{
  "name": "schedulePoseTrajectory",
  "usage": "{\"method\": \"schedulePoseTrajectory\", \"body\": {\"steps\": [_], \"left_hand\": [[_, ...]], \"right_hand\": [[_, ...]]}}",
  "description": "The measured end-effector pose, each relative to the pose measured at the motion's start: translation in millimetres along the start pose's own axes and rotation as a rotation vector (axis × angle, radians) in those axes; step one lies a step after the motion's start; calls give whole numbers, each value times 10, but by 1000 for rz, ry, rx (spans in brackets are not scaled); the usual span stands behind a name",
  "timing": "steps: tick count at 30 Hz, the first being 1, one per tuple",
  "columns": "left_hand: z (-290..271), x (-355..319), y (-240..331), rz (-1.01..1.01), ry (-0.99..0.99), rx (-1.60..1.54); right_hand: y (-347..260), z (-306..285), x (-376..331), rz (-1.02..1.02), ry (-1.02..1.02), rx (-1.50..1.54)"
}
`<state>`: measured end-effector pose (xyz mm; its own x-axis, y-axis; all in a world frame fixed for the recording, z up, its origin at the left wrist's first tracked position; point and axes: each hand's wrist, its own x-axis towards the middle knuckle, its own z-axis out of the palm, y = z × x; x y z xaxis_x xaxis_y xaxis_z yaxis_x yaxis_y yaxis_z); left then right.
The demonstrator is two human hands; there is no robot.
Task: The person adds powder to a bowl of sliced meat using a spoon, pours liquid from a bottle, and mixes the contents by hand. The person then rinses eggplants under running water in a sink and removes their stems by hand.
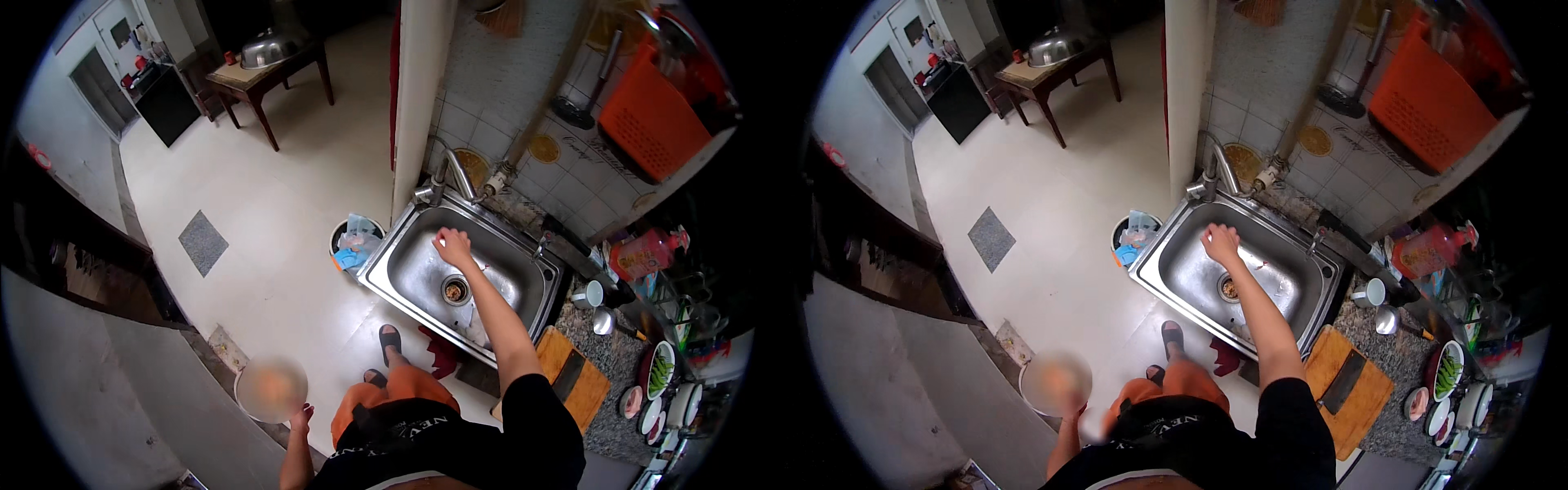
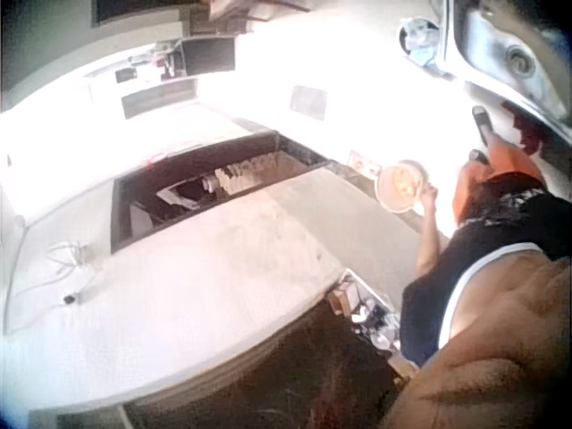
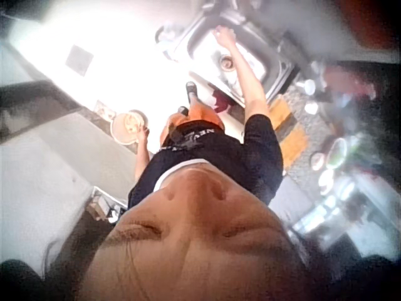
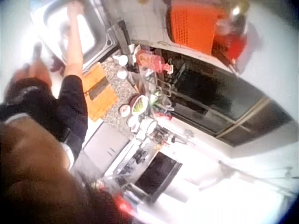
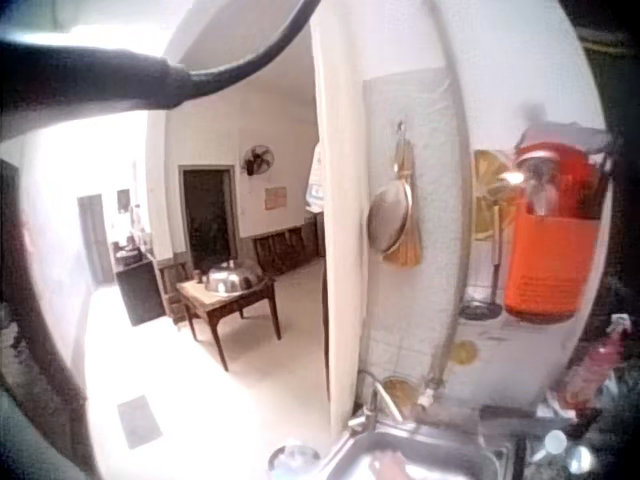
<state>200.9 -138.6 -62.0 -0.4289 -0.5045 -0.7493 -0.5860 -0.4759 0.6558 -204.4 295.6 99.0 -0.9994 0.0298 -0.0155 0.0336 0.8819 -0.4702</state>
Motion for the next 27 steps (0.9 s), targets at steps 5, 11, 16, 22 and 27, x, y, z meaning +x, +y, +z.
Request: {"method": "schedulePoseTrajectory", "body": {"steps": [5, 11, 16, 22, 27], "left_hand": [[24, -49, 78, -131, -39, -13], [-273, 281, -525, -184, 39, 56], [-323, 771, -342, -131, -343, -121], [263, 989, 494, 171, -439, 98], [437, 799, 984, 25, -407, 108]], "right_hand": [[-71, 179, 808, 149, -54, 24], [-327, 362, 945, 114, 74, -151], [-465, 521, 776, 154, 63, 32], [569, 1371, 476, 1273, -79, 1873], [1307, 1858, 424, 1177, 362, 2238]]}}
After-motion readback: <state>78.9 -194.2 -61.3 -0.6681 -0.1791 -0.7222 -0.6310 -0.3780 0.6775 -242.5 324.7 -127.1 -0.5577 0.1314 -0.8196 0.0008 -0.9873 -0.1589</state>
